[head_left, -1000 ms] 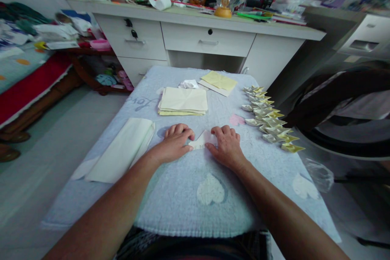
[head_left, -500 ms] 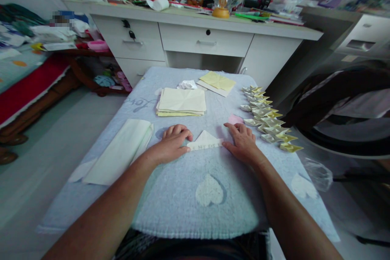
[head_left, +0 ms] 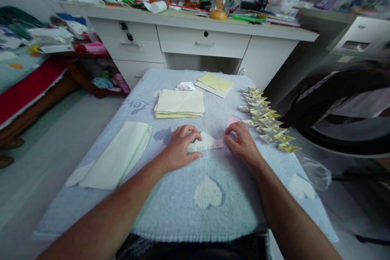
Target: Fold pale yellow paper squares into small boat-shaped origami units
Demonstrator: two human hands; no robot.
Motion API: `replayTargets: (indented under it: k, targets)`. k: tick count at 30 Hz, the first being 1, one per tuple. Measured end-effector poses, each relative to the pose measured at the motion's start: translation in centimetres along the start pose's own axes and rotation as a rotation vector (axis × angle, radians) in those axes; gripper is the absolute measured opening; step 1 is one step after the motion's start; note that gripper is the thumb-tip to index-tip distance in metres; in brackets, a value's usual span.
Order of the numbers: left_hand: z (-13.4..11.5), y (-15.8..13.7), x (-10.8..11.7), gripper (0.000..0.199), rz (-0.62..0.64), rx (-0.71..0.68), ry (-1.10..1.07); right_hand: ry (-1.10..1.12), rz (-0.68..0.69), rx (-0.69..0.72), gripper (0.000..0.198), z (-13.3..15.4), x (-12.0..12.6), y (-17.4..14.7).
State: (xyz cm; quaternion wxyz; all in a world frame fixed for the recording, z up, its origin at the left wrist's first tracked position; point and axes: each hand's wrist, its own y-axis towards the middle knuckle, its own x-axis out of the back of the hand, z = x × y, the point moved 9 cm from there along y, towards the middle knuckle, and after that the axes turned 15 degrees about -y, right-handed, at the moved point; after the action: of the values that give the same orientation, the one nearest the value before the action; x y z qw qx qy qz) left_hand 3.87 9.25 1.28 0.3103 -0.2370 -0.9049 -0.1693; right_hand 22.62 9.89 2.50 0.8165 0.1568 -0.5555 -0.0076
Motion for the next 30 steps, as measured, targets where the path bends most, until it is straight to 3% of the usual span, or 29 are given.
replayTargets:
  k: [4, 11, 23, 30]
  targets:
    - [-0.9, 0.1, -1.8, 0.038, 0.052, -0.129, 0.093, -0.011, 0.085, 0.062, 0.012, 1.6, -1.2, -0.6]
    - [-0.5, 0.3, -1.7, 0.031, 0.057, -0.133, 0.137, -0.072, 0.169, 0.186, 0.028, 3.6, -3.0, -1.1]
    - [-0.4, 0.3, -1.4, 0.044, -0.011, -0.144, 0.064, -0.112, 0.069, 0.287, 0.020, 3.9, -3.4, -1.0]
    - [0.0, 0.3, 0.6, 0.027, -0.172, -0.082, -0.134, -0.053, 0.051, 0.303, 0.017, 4.4, -3.0, -0.8]
